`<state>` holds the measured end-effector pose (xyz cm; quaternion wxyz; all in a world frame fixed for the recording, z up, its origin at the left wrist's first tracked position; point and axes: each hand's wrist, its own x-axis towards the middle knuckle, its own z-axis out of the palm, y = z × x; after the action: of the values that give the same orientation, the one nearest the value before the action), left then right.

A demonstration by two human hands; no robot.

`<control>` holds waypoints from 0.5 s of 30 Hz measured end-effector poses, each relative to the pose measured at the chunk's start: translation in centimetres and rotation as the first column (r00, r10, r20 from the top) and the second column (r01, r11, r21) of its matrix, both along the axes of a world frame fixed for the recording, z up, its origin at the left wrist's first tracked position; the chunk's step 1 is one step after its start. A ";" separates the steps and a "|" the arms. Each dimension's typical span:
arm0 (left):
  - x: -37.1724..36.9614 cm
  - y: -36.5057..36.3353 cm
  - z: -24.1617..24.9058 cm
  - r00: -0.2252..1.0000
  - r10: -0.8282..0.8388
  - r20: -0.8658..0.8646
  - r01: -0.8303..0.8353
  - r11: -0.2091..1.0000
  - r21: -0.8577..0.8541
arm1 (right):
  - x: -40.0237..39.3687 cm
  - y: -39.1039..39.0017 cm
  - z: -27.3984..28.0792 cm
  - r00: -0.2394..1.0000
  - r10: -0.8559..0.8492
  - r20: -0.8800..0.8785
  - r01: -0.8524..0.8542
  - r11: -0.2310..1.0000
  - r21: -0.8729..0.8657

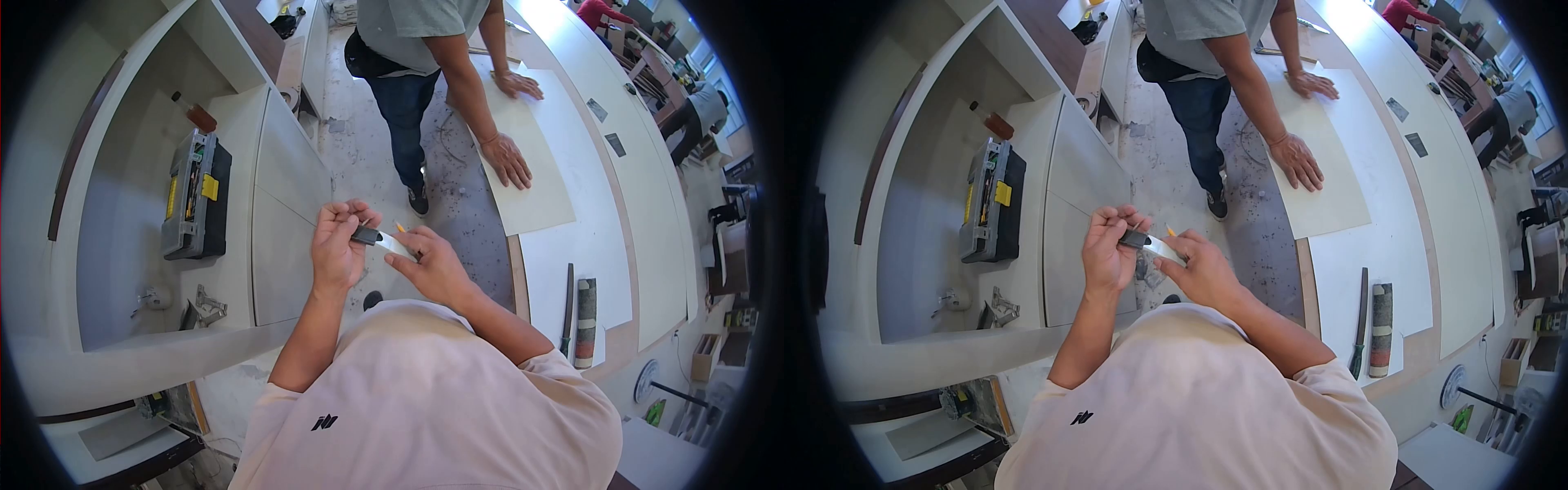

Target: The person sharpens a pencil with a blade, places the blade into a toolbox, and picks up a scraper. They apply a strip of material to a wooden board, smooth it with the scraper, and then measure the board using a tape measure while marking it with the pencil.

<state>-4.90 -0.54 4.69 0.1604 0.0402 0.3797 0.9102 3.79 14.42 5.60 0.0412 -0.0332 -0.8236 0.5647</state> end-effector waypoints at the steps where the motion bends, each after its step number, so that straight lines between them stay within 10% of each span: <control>1: 0.1 0.0 0.0 1.000 -0.030 0.007 0.030 0.999 -0.028 | 0.0 0.0 0.0 1.000 -0.010 -0.006 0.010 1.000 -0.003; 15: -0.8 -3.0 -1.3 0.938 -0.336 0.079 0.338 0.847 -0.410 | 0.3 0.9 -0.5 0.991 0.054 -0.126 -0.020 0.966 0.256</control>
<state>-5.66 -3.57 3.42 0.3233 0.0691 0.5520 0.7655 4.06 15.34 5.08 0.0888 0.0251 -0.8851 0.4561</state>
